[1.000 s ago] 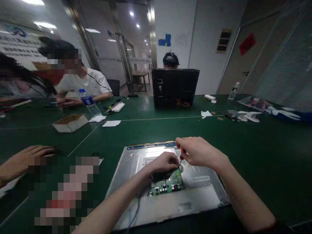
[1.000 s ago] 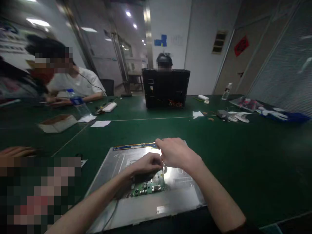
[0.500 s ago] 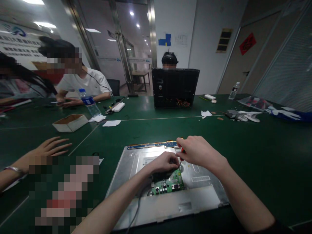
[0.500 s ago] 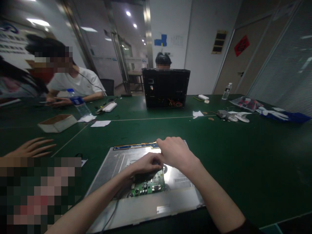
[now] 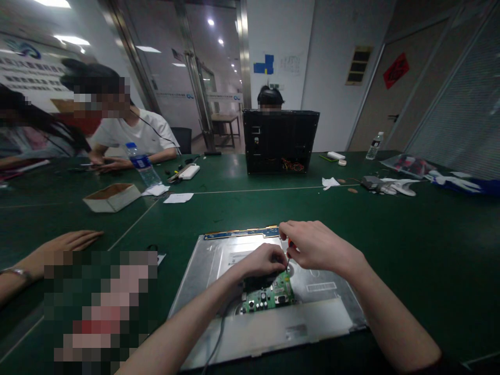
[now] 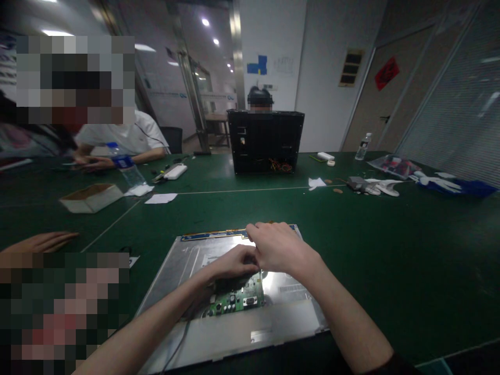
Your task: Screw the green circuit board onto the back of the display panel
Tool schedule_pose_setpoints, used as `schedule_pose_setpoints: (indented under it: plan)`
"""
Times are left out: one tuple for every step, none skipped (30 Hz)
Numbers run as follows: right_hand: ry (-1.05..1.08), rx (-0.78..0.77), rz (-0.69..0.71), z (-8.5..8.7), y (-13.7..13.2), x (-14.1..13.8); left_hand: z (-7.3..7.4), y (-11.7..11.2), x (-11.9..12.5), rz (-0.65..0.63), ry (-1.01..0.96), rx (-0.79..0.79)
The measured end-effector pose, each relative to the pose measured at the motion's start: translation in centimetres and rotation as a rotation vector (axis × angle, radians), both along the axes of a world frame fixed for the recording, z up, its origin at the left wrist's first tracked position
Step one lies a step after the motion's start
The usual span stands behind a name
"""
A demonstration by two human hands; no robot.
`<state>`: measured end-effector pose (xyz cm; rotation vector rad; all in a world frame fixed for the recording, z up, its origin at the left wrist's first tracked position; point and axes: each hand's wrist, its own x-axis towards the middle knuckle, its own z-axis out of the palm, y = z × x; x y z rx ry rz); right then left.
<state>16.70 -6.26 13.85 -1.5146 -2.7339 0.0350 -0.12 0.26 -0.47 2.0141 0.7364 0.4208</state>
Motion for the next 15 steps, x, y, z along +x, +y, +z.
schedule_pose_setpoints:
  plan:
    - [-0.004, 0.005, -0.014, -0.04, 0.04, -0.06, 0.04, -0.01, 0.01, -0.003, -0.001, -0.003]
    - [-0.009, 0.013, -0.031, -0.1, 0.1, -0.12, 0.08, -0.04, 0.01, -0.006, -0.002, -0.006]
    - [-0.014, 0.022, -0.048, -0.17, 0.17, -0.18, 0.12, -0.06, 0.01, -0.011, -0.004, -0.009]
    - [-0.018, 0.031, -0.062, -0.25, 0.26, -0.25, 0.16, -0.1, 0.01, -0.014, -0.007, -0.012]
    - [-0.022, 0.041, -0.072, -0.35, 0.36, -0.33, 0.19, -0.13, 0.0, -0.016, -0.01, -0.014]
    - [-0.024, 0.049, -0.077, -0.46, 0.47, -0.41, 0.22, -0.17, -0.01, -0.017, -0.012, -0.015]
    - [-0.025, 0.055, -0.079, -0.56, 0.58, -0.49, 0.23, -0.2, -0.01, -0.016, -0.015, -0.013]
    - [-0.024, 0.059, -0.079, -0.64, 0.66, -0.57, 0.23, -0.22, -0.02, -0.014, -0.016, -0.01]
    - [-0.022, 0.061, -0.074, -0.69, 0.72, -0.62, 0.22, -0.22, -0.02, -0.011, -0.016, -0.006]
    - [-0.019, 0.061, -0.066, -0.7, 0.73, -0.64, 0.19, -0.21, -0.02, -0.01, -0.014, -0.001]
    - [-0.014, 0.059, -0.052, -0.66, 0.7, -0.61, 0.15, -0.18, -0.01, -0.008, -0.013, 0.005]
    - [-0.009, 0.056, -0.034, -0.57, 0.61, -0.54, 0.09, -0.14, -0.01, -0.007, -0.011, 0.011]
    - [-0.004, 0.051, -0.012, -0.46, 0.49, -0.43, 0.02, -0.09, 0.0, -0.006, -0.01, 0.016]
    - [0.001, 0.046, 0.007, -0.34, 0.36, -0.29, -0.06, -0.04, 0.01, -0.005, -0.009, 0.021]
    - [0.004, 0.042, 0.021, -0.23, 0.22, -0.15, -0.13, 0.01, 0.01, -0.005, -0.008, 0.024]
